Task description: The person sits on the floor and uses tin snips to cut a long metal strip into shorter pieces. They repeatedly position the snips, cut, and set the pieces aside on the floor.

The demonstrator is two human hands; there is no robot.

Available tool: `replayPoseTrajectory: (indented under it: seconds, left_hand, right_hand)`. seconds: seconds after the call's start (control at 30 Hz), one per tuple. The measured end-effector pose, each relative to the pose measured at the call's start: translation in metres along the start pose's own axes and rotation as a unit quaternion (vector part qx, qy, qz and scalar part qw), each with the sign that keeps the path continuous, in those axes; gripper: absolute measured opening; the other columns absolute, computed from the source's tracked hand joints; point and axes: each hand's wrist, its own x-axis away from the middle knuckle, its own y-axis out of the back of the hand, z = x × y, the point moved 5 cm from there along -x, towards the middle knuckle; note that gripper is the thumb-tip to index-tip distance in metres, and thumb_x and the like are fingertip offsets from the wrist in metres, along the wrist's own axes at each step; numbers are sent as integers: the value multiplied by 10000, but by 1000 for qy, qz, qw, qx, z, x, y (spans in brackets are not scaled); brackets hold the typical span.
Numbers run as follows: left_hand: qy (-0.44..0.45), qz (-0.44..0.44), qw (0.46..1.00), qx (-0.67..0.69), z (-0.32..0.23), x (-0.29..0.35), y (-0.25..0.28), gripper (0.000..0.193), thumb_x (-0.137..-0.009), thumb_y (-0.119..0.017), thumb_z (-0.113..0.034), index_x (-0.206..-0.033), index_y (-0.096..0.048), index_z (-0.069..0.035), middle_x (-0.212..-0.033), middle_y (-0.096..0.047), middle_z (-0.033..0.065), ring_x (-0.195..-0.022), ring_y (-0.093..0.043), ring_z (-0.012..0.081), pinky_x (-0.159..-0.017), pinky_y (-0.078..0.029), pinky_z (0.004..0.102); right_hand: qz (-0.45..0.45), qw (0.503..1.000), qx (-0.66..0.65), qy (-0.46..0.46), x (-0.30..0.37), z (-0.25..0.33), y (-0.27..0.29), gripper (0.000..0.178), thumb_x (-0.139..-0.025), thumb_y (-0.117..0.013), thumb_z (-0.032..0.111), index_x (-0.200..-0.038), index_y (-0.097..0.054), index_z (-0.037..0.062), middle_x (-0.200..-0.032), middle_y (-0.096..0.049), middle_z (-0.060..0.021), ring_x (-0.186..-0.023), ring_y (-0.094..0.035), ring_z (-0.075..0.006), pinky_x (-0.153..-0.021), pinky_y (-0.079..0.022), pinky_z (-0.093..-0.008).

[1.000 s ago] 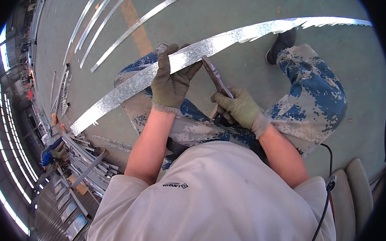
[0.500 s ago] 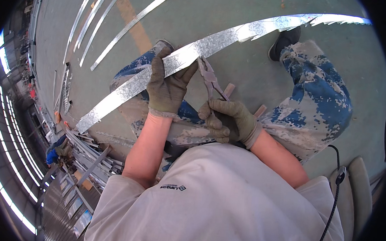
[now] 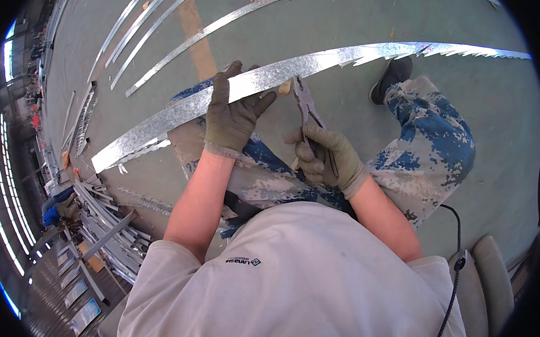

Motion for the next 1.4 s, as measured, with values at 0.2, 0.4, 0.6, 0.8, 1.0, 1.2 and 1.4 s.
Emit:
replayPoseTrajectory:
  seconds: [0.2,0.4,0.6,0.8,1.0,1.2,1.4]
  left_hand:
    - [17,-5,1000,18,16,-8,18,524,-1044,-568,-480,-1375,-553,-74,-1355,-621,190,-1250,-627,391,-1056,-536,606]
    - [20,23,999,31,19,-5,23,549,-1051,-549,-487,-1404,-522,-67,-1372,-610,204,-1263,-622,389,-1063,-541,580]
    - [17,32,998,44,16,-6,24,521,-1060,-536,-474,-1401,-539,-79,-1367,-617,196,-1244,-639,388,-1048,-553,576]
    - [21,41,998,41,19,-8,23,502,-1066,-528,-464,-1390,-555,-82,-1366,-623,187,-1232,-648,385,-1026,-566,577]
    - [20,40,997,55,17,-8,22,514,-1055,-545,-471,-1380,-555,-74,-1344,-634,192,-1219,-654,394,-1017,-571,586]
    - [16,29,997,63,19,-8,21,526,-1060,-538,-462,-1394,-528,-56,-1345,-628,205,-1227,-646,409,-1033,-558,607]
    - [19,32,997,62,19,-8,21,518,-1079,-495,-460,-1402,-519,-56,-1355,-619,204,-1229,-644,409,-1041,-555,604]
  right_hand:
    - [-100,988,118,22,-2,-4,7,437,-1084,-540,356,-1332,-604,2,-1004,-727,-100,-768,-717,-202,-668,-617,-383]
    - [-210,958,195,26,1,-10,16,423,-1058,-605,327,-1337,-607,9,-1035,-728,-137,-839,-739,-244,-724,-637,-416]
    - [-270,925,266,31,6,-17,12,410,-1049,-623,342,-1287,-632,9,-1012,-728,-118,-801,-723,-233,-701,-619,-393]
    - [-319,861,393,56,-6,-17,25,386,-1054,-598,355,-1193,-656,0,-949,-727,-107,-707,-677,-193,-624,-549,-354]
    - [-328,816,471,72,-16,-12,38,406,-1044,-597,386,-1113,-669,-8,-902,-729,-101,-672,-657,-181,-619,-527,-348]
    - [-345,777,520,83,-20,-8,25,401,-1043,-601,387,-1099,-667,-4,-876,-721,-92,-645,-638,-174,-611,-527,-349]
    - [-349,799,484,76,-20,-11,21,397,-1042,-610,388,-1113,-655,1,-862,-715,-88,-642,-628,-153,-571,-523,-334]
